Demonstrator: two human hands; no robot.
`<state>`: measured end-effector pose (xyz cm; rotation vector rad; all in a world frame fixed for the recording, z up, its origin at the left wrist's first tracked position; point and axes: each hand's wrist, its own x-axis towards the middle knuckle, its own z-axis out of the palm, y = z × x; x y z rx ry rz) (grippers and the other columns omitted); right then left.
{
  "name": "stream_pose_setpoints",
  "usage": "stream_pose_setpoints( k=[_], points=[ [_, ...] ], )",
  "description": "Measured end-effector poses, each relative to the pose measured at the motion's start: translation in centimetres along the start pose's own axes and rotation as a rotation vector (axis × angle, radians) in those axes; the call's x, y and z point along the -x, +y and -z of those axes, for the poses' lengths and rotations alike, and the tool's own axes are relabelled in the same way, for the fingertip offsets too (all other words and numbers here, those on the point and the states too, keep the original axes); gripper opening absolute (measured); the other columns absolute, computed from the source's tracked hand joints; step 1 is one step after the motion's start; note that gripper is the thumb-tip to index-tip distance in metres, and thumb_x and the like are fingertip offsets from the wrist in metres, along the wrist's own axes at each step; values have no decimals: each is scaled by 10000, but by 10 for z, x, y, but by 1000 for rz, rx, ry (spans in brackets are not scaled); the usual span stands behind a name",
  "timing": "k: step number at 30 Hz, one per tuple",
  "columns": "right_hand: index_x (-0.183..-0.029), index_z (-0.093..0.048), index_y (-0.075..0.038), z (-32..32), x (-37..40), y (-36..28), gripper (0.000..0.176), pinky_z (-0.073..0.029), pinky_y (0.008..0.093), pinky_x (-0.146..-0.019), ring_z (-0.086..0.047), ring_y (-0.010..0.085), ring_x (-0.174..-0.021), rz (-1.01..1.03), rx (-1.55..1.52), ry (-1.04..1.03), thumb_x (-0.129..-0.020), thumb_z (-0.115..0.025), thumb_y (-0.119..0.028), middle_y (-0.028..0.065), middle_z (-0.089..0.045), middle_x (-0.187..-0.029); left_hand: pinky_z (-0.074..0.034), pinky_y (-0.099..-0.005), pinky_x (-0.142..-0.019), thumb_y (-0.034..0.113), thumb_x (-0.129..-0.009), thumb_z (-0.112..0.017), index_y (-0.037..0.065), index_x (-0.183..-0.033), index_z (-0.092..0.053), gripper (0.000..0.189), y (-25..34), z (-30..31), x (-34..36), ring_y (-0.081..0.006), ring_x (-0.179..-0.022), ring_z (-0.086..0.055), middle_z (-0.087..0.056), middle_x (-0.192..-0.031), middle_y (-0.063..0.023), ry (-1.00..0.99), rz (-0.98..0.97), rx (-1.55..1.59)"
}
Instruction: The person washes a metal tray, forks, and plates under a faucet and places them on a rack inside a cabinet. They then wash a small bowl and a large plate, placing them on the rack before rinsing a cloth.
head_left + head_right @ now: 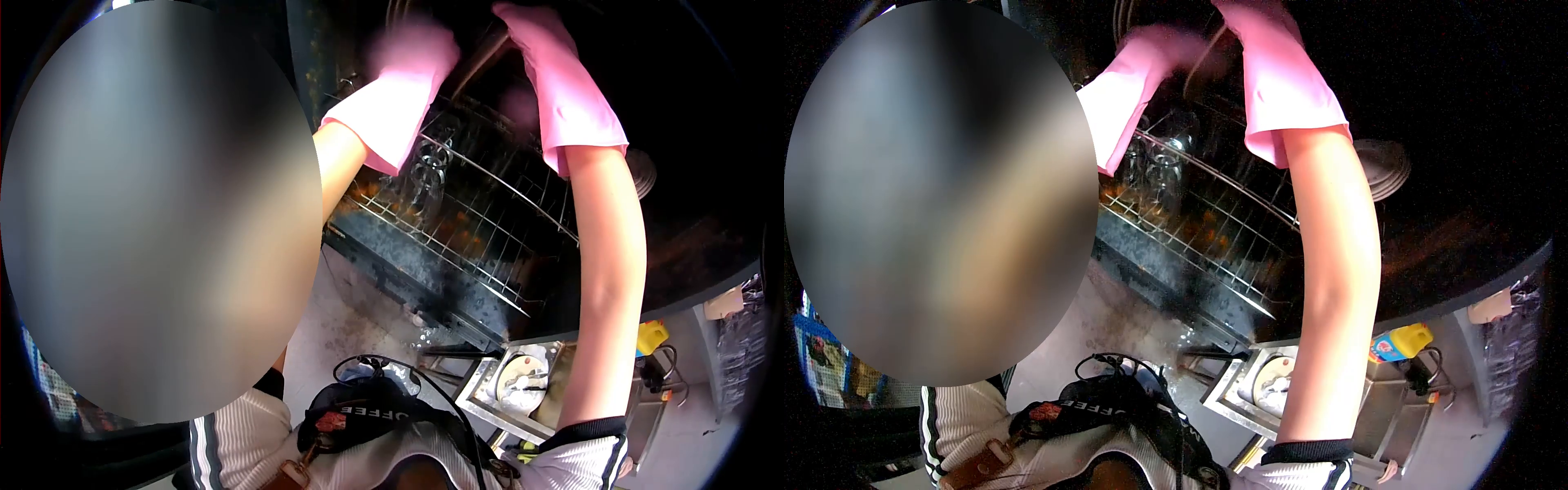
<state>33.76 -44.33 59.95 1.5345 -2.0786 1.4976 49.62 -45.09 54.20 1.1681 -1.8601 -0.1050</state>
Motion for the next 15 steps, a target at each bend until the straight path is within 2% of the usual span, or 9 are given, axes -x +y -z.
stream_pose_setpoints(
  k=[2,3,15],
  points=[
    [-1275,-606,11,4,12,3,581,-501,392,-960,-656,329,-1104,53,-172,54,-792,-711,-294,203,-686,-1173,-569,-457,-833,243,-889,-621,83,-1231,-651,378,1,-2,1,-374,-1040,-674,-685,-1173,-156,3,-6,1],
    [-1232,-614,30,9,15,3,532,-513,379,-896,-660,306,-1014,7,-184,-6,-809,-712,-277,187,-688,-1111,-569,-458,-834,240,-889,-622,84,-1231,-652,377,2,-3,2,-375,-1041,-674,-685,-1173,-155,3,-9,1],
    [-1243,-606,23,11,21,-7,530,-522,396,-869,-669,325,-984,-48,3,-96,-837,-680,-309,198,-693,-1084,-568,-465,-846,211,-885,-627,91,-1229,-656,365,3,-3,10,-380,-1057,-669,-688,-1172,-143,-2,-21,-17]
  ],
)
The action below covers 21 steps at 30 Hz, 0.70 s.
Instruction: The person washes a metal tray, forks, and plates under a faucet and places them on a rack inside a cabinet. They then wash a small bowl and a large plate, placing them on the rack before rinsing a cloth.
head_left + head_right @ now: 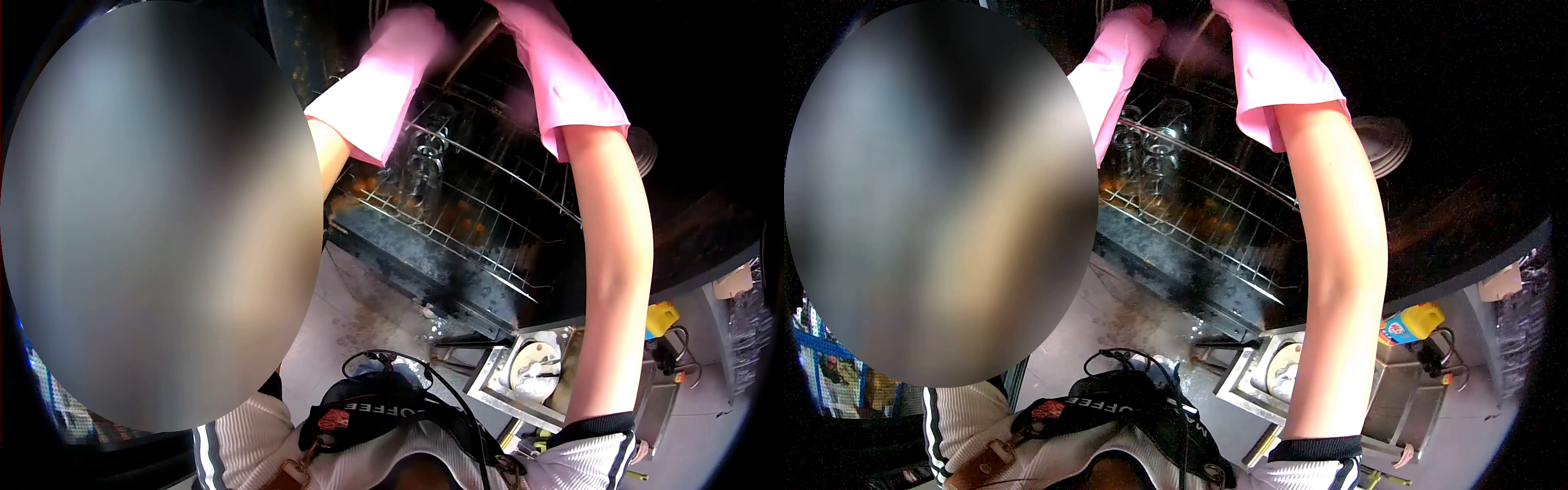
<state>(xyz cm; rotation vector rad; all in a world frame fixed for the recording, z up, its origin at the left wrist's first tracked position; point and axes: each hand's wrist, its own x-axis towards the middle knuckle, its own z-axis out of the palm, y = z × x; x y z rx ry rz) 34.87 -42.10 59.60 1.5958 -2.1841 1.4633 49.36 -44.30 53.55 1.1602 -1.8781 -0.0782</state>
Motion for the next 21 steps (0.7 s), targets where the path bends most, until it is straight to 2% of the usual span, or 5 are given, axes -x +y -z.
stream_pose_setpoints(
  k=[21],
  points=[
    [-1261,-593,11,-5,-1,-14,532,-537,426,-821,-685,359,-933,-8,83,-57,-886,-624,-365,216,-702,-1036,-565,-479,-868,160,-879,-636,103,-1226,-664,353,1,0,1,-390,-1085,-661,-692,-1171,-121,-20,32,-62]
  ],
)
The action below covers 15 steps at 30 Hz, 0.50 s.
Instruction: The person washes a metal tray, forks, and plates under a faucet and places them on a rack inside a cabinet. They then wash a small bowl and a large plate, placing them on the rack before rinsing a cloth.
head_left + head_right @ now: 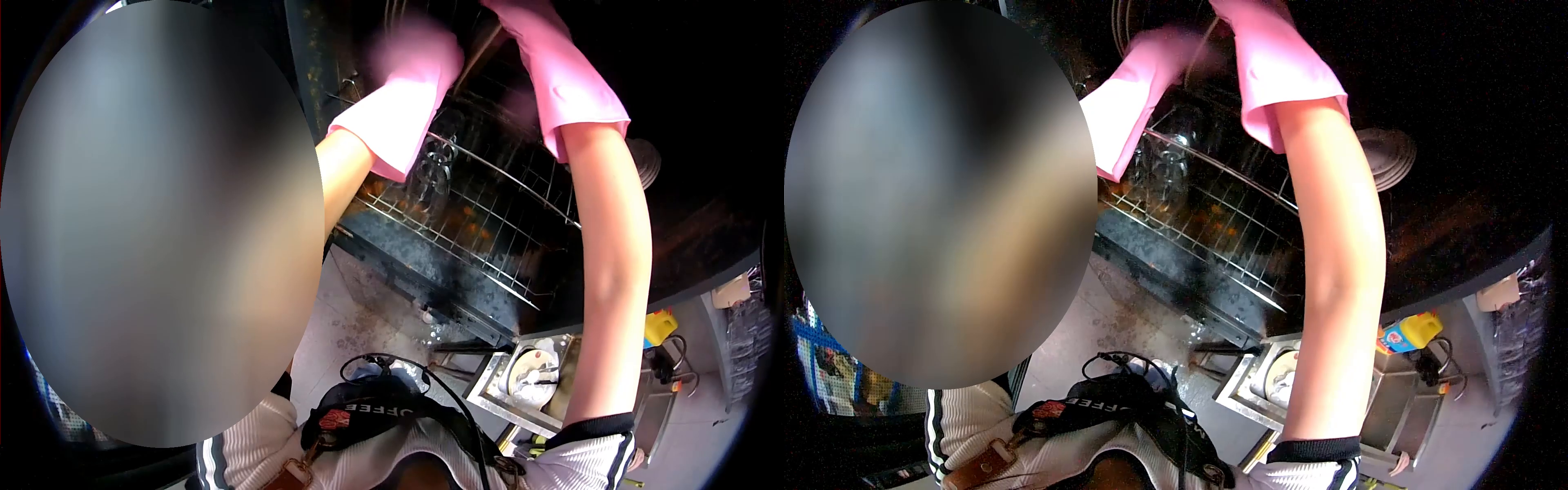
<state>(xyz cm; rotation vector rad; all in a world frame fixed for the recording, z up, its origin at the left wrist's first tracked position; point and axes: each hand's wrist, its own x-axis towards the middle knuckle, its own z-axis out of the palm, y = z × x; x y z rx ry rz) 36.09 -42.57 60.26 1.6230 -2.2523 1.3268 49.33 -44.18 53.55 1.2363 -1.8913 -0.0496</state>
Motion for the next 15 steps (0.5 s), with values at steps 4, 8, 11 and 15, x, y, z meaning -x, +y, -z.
stream_pose_setpoints(
  k=[4,8,11,15],
  points=[
    [-1264,-591,9,-1,-2,-4,533,-540,432,-812,-688,366,-923,0,15,-16,-896,-613,-376,219,-704,-1027,-565,-482,-872,150,-878,-638,105,-1225,-665,351,1,0,-2,-392,-1090,-659,-693,-1171,-117,-28,27,-35],
    [-1268,-588,6,-2,-9,-10,535,-543,437,-803,-691,372,-913,5,29,-29,-905,-603,-386,223,-705,-1018,-564,-484,-876,140,-876,-639,107,-1224,-667,351,4,-1,-10,-394,-1095,-658,-694,-1171,-113,-106,103,-122],
    [-1270,-586,5,-3,-13,-16,536,-545,441,-796,-693,377,-906,8,38,-47,-912,-595,-394,225,-707,-1011,-564,-486,-880,133,-875,-641,109,-1224,-668,350,14,9,-18,-396,-1099,-657,-695,-1171,-110,-418,254,-240],
    [-1274,-584,2,-7,-18,-24,538,-548,447,-787,-696,383,-896,-1,47,-87,-922,-584,-405,229,-708,-1002,-564,-489,-884,123,-874,-643,111,-1223,-670,350,20,26,-34,-397,-1105,-655,-696,-1170,-106,-852,408,-243]
  ],
)
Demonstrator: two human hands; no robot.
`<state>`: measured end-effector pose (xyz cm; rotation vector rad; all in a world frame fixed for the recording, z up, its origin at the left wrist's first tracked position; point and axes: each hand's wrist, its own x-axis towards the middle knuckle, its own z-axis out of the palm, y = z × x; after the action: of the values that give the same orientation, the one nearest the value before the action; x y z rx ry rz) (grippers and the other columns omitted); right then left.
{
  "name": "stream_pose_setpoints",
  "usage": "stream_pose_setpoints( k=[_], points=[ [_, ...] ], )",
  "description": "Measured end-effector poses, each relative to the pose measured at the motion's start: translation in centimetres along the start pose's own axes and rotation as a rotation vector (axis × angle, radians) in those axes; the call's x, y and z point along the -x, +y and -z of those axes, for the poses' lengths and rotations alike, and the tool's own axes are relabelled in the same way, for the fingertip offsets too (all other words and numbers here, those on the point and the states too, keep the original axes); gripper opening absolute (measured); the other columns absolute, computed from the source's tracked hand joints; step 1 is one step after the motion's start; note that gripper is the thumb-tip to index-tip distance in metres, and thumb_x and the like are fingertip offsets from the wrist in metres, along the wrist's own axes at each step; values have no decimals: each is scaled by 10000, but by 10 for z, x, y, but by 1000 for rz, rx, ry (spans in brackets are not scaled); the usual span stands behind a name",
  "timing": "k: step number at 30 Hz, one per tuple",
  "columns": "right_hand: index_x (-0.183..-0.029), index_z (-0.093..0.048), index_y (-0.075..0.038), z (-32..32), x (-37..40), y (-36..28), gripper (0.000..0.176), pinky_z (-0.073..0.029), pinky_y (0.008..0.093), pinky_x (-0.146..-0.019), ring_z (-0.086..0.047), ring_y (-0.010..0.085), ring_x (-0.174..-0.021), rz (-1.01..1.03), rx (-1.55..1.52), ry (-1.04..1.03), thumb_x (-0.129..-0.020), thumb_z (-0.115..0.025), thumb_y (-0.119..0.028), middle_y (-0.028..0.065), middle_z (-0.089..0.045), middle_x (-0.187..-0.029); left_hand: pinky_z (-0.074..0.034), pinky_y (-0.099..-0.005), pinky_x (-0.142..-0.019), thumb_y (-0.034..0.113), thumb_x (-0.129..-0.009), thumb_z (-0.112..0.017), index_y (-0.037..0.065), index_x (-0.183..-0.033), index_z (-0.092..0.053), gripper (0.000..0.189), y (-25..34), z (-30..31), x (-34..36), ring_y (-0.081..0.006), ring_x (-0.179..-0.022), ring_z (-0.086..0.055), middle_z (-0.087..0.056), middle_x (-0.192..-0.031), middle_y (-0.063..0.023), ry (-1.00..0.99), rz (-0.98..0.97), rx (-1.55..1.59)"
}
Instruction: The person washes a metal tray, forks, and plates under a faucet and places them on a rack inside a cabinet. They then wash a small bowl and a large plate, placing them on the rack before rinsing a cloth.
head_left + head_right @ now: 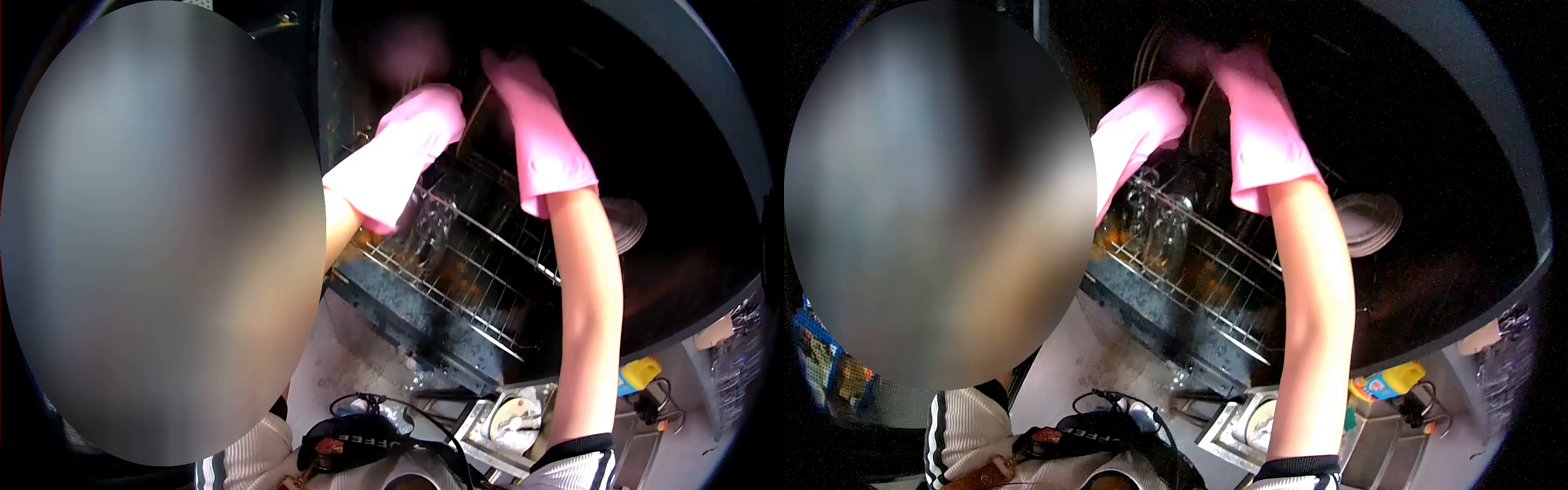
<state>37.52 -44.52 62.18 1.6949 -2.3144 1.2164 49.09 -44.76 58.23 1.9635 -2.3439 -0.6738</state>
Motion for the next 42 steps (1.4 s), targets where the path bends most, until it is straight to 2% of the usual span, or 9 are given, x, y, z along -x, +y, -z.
stream_pose_setpoints(
  k=[4,8,12,14,18,24,35,40,42],
  points=[
    [-1277,-581,0,-2,4,-6,541,-551,453,-778,-699,390,-886,-18,3,-37,-931,-574,-416,232,-710,-993,-577,-414,-809,177,-912,-589,84,-1144,-681,266,-22,8,19,-311,-975,-704,-717,-1030,-119,571,-251,286],
    [-1291,-571,-5,-17,-2,-5,568,-547,453,-775,-700,391,-888,51,10,32,-944,-540,-453,232,-712,-986,-557,-356,-724,230,-901,-556,-18,-851,-702,292,-46,6,22,-229,-713,-715,-707,-719,-168,549,-519,606],
    [-1310,-556,-9,-30,-12,3,607,-538,445,-779,-698,384,-901,143,31,146,-958,-500,-501,228,-713,-987,-552,-358,-701,213,-882,-561,-15,-865,-716,276,-51,-3,19,-239,-700,-710,-715,-733,-156,571,-552,634],
    [-1306,-557,-2,-32,-7,9,595,-535,438,-784,-698,374,-904,176,0,192,-961,-519,-485,226,-715,-995,-556,-367,-738,229,-916,-589,7,-966,-690,249,-63,-13,1,-270,-821,-700,-709,-853,-133,779,-617,238],
    [-1280,-572,16,-31,-9,25,547,-535,422,-786,-699,348,-897,289,-149,108,-957,-569,-426,224,-716,-1006,-567,-417,-851,362,-927,-616,121,-1131,-696,326,-60,-5,39,-307,-965,-671,-694,-1079,-145,661,-392,474],
    [-1206,-617,45,-33,-7,34,452,-537,392,-773,-700,300,-869,420,-146,47,-935,-633,-316,219,-720,-1000,-573,-477,-794,319,-887,-652,82,-1098,-706,321,-33,-19,-16,-306,-889,-674,-708,-1001,-143,771,-338,9],
    [-1157,-659,33,-37,-8,33,509,-541,393,-796,-713,341,-885,496,-63,125,-936,-601,-422,221,-728,-951,-581,-424,-747,222,-830,-710,37,-1057,-698,293,-16,11,-32,-272,-821,-684,-698,-948,-138,818,-439,214],
    [-1369,-493,-2,-39,-9,28,589,-462,391,-990,-578,357,-1192,353,-97,-50,-940,-595,-393,235,-596,-1273,-584,-400,-726,177,-804,-737,16,-1039,-694,288,-11,24,-31,-257,-790,-689,-693,-924,-136,841,-563,299],
    [-1203,-615,39,-40,-2,31,570,-514,392,-854,-670,347,-1008,439,-95,3,-953,-565,-472,245,-686,-1061,-586,-391,-718,160,-794,-747,8,-1032,-692,288,-11,28,-34,-251,-778,-691,-691,-915,-136,847,-594,297]
  ],
)
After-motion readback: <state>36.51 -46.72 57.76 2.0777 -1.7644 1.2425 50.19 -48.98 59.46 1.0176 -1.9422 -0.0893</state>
